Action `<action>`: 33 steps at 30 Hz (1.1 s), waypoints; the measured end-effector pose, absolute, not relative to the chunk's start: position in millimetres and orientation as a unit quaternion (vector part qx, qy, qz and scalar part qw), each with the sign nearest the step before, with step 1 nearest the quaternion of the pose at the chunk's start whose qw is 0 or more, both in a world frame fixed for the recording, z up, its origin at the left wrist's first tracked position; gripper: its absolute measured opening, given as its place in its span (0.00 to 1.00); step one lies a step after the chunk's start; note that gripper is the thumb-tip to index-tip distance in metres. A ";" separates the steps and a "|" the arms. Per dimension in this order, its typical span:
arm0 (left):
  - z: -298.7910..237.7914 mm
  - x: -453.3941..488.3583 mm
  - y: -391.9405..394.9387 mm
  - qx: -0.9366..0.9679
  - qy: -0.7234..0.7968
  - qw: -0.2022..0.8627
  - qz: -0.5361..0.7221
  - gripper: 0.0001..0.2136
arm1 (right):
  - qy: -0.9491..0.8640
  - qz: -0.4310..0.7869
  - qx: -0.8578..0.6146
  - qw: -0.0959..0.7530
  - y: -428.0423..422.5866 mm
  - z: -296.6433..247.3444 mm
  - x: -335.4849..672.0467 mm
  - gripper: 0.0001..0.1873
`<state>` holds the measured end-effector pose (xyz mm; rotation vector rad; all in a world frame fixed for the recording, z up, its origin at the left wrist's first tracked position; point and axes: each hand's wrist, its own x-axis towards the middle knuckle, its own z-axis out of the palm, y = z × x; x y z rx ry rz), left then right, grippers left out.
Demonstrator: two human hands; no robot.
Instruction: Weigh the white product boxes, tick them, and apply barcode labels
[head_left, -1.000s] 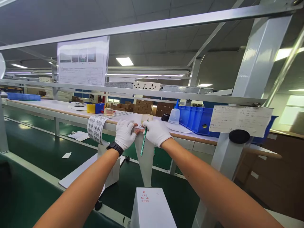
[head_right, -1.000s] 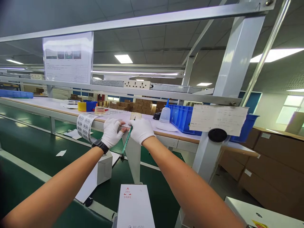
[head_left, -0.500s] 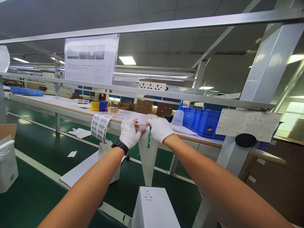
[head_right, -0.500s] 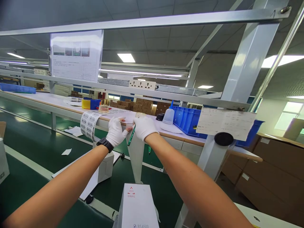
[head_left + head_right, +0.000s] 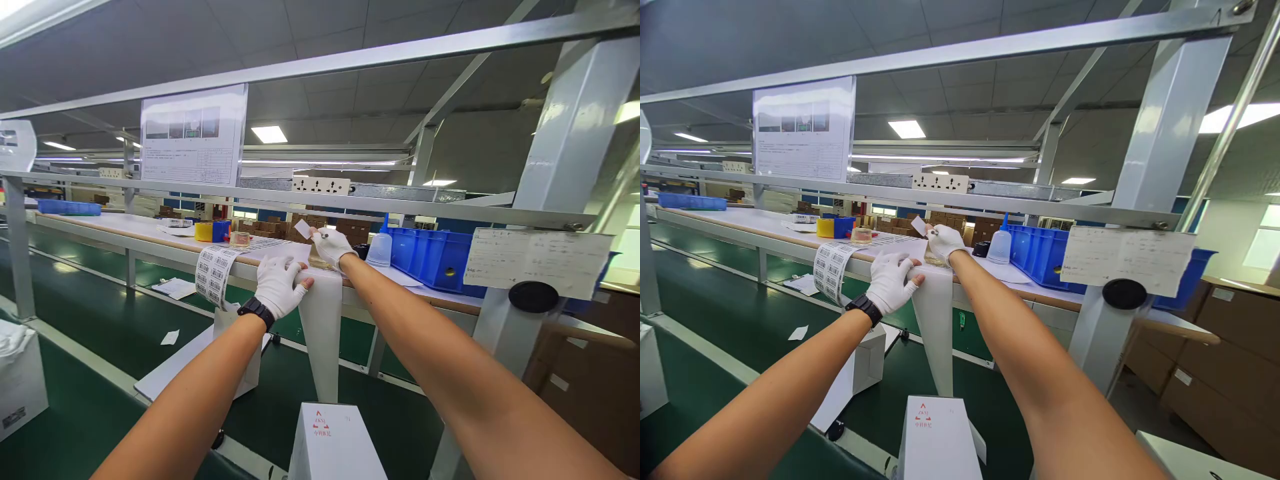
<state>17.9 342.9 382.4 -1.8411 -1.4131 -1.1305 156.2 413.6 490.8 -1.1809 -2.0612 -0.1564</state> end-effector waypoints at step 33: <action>270.0 98.2 122.1 -0.537 -0.536 -0.332 -0.560 0.15 | -0.770 0.274 -0.362 0.448 168.2 291.2 309.5 0.16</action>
